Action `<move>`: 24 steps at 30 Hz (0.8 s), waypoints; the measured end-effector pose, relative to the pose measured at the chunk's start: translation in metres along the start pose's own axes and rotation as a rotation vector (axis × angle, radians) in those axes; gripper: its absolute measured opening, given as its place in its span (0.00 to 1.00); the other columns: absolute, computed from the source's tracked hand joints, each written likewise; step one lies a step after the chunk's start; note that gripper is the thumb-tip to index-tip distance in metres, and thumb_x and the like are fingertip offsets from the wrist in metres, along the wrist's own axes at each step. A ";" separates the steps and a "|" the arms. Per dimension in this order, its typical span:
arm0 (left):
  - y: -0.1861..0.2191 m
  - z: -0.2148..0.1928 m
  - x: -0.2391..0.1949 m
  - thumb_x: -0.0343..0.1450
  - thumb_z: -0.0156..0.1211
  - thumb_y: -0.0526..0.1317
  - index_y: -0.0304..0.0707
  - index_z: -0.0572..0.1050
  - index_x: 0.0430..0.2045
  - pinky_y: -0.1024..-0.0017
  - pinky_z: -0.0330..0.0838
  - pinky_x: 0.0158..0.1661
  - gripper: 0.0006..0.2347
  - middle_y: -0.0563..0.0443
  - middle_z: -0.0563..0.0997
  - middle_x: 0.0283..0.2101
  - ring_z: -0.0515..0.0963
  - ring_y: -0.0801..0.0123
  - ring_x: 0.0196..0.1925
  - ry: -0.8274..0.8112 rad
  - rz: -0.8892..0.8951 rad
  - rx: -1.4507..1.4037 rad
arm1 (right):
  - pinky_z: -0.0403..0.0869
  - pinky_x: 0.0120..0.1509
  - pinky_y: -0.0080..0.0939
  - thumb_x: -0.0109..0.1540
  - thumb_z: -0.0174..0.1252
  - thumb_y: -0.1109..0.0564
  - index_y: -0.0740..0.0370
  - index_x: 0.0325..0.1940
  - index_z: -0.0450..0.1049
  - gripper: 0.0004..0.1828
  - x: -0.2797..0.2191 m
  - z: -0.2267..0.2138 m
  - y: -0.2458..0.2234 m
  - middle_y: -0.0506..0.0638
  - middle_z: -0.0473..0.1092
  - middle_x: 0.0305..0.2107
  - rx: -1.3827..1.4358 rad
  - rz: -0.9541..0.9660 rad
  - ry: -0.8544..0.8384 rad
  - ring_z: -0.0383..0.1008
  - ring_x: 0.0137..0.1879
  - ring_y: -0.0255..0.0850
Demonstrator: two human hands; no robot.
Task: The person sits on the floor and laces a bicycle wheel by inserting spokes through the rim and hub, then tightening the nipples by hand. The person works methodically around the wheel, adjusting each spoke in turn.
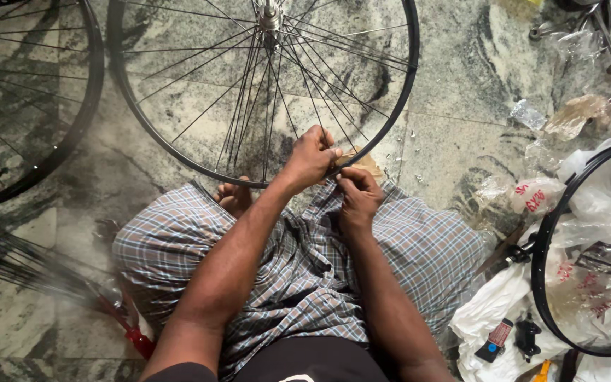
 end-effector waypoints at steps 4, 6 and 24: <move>0.000 -0.001 0.000 0.69 0.65 0.34 0.35 0.67 0.33 0.72 0.73 0.16 0.09 0.50 0.75 0.26 0.77 0.72 0.22 0.039 0.022 0.044 | 0.76 0.49 0.31 0.60 0.63 0.73 0.67 0.40 0.77 0.07 -0.002 0.002 0.003 0.47 0.75 0.34 0.060 -0.095 0.007 0.75 0.40 0.32; 0.000 -0.003 0.002 0.69 0.65 0.34 0.35 0.68 0.32 0.72 0.74 0.17 0.09 0.50 0.75 0.26 0.78 0.73 0.23 0.057 0.032 0.056 | 0.76 0.49 0.31 0.59 0.63 0.73 0.66 0.39 0.76 0.08 -0.003 0.002 0.009 0.46 0.74 0.34 0.085 -0.072 0.036 0.75 0.40 0.32; -0.011 0.000 0.008 0.72 0.60 0.36 0.35 0.68 0.31 0.72 0.75 0.14 0.07 0.50 0.77 0.25 0.79 0.71 0.20 0.041 -0.078 0.060 | 0.75 0.46 0.30 0.61 0.62 0.72 0.66 0.40 0.75 0.08 -0.001 -0.002 -0.010 0.46 0.74 0.33 -0.053 -0.138 0.124 0.74 0.39 0.31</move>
Point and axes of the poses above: each hand's wrist, its own x-axis towards the middle knuckle, its own z-axis out of the palm, y = z × x, the point moved 10 cm from there along x, towards the middle knuckle
